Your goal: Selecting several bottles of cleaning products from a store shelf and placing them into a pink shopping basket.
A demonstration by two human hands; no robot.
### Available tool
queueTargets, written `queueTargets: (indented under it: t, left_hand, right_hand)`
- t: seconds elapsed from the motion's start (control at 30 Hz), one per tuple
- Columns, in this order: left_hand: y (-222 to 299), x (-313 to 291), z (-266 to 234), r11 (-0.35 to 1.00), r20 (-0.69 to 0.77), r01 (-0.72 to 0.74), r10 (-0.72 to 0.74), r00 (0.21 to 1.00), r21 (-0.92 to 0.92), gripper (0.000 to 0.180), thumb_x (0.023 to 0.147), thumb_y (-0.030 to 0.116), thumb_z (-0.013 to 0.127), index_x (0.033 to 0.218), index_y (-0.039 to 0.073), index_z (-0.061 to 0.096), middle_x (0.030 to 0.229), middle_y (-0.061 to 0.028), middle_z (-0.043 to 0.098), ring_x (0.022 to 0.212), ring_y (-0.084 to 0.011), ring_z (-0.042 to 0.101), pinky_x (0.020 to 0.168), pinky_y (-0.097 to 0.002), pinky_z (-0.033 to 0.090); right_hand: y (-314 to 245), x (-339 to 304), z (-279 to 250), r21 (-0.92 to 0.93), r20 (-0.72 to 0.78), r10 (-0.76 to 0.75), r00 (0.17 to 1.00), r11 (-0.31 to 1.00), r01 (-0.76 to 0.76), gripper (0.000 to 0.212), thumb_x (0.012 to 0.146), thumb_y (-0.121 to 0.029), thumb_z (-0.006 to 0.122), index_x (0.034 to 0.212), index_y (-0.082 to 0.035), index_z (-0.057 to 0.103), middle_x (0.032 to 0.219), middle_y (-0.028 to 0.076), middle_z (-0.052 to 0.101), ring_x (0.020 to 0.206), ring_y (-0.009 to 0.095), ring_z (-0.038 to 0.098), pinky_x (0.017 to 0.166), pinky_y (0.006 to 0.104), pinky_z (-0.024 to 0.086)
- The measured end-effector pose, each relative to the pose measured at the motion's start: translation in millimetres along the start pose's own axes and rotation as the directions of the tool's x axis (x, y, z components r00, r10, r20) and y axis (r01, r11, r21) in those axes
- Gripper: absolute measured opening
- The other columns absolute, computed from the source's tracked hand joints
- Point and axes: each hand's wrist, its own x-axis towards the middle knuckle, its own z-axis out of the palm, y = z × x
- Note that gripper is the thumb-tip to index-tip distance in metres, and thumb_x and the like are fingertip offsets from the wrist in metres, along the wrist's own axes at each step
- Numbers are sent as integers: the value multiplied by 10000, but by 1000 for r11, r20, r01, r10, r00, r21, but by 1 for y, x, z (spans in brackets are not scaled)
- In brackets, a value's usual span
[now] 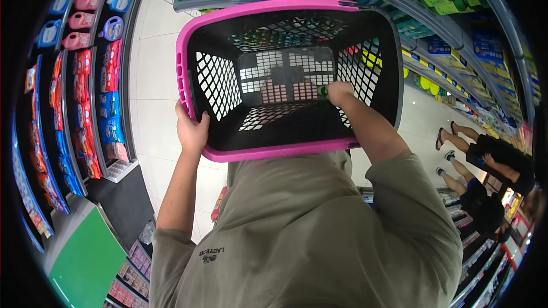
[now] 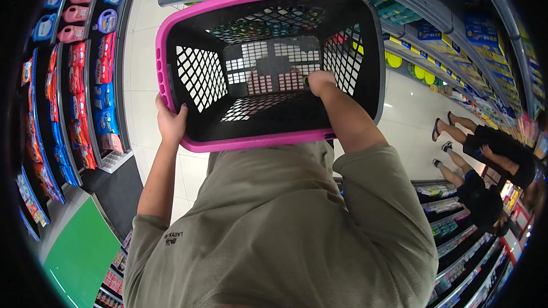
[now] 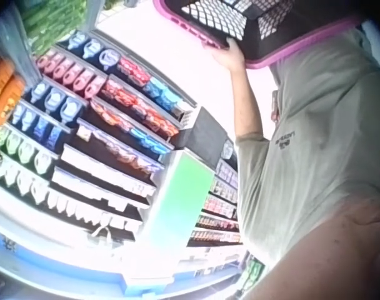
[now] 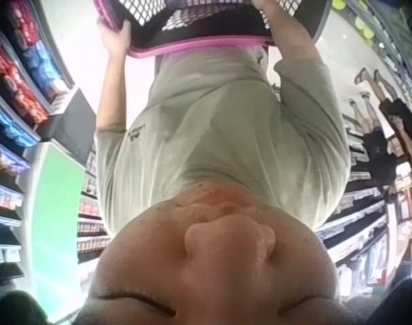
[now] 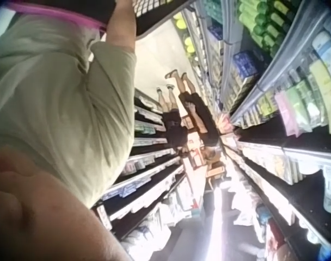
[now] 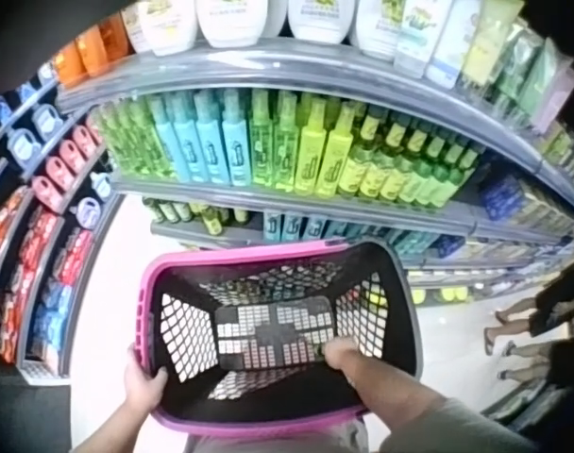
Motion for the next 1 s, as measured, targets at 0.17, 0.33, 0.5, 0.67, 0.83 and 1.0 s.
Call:
queueTargets:
  t: [0.17,0.33,0.5,0.67,0.83,1.0]
  left_hand:
    - [-14,2,4,995,-61,-96,96,994,-3,694,780,91,656,1361,-18,292,1066,-211,637,900,-322,652,804,-374,498]
    - [-11,0,5,996,-73,-88,87,994,-8,691,782,93,655,1359,-19,293,1064,-209,638,887,-320,652,791,-376,501]
    - [-7,1,4,998,-35,-62,61,998,-20,693,780,100,655,1363,-2,296,1068,-209,639,872,-325,654,783,-384,504]
    - [-9,1,6,994,-76,-105,102,992,-34,697,771,93,656,1365,2,304,1053,-195,643,829,-314,652,755,-382,506]
    - [-13,0,6,987,-72,-143,138,988,-72,697,766,90,650,1369,21,308,1049,-196,642,846,-327,649,770,-392,502]
    - [-17,0,5,984,-52,-145,140,989,-102,701,763,95,637,1371,12,298,1081,-232,625,974,-383,627,844,-414,485]
  right_hand:
    - [-12,-7,-2,-52,54,-25,998,998,28,226,841,-136,519,979,-129,699,1025,111,695,992,294,655,872,426,480]
    - [-19,-13,-3,-137,86,-62,994,988,73,243,852,-95,523,1003,-123,712,1063,87,694,1029,267,649,871,410,479]
    - [-21,-16,-11,-160,202,-59,977,983,93,245,838,-59,558,1020,-116,712,1117,83,681,1070,250,630,874,414,472]
    - [-15,-11,-14,-77,238,17,971,997,1,292,837,-161,604,1116,-108,675,1145,118,660,1086,295,615,909,424,488]
    - [-13,-40,-50,134,46,-30,998,991,24,453,810,-306,666,1227,-135,620,1123,148,657,1076,331,605,909,422,489]
    - [-14,-130,-120,454,-481,123,868,882,127,447,805,-320,670,1195,-108,627,1129,183,645,1070,356,599,926,431,475]
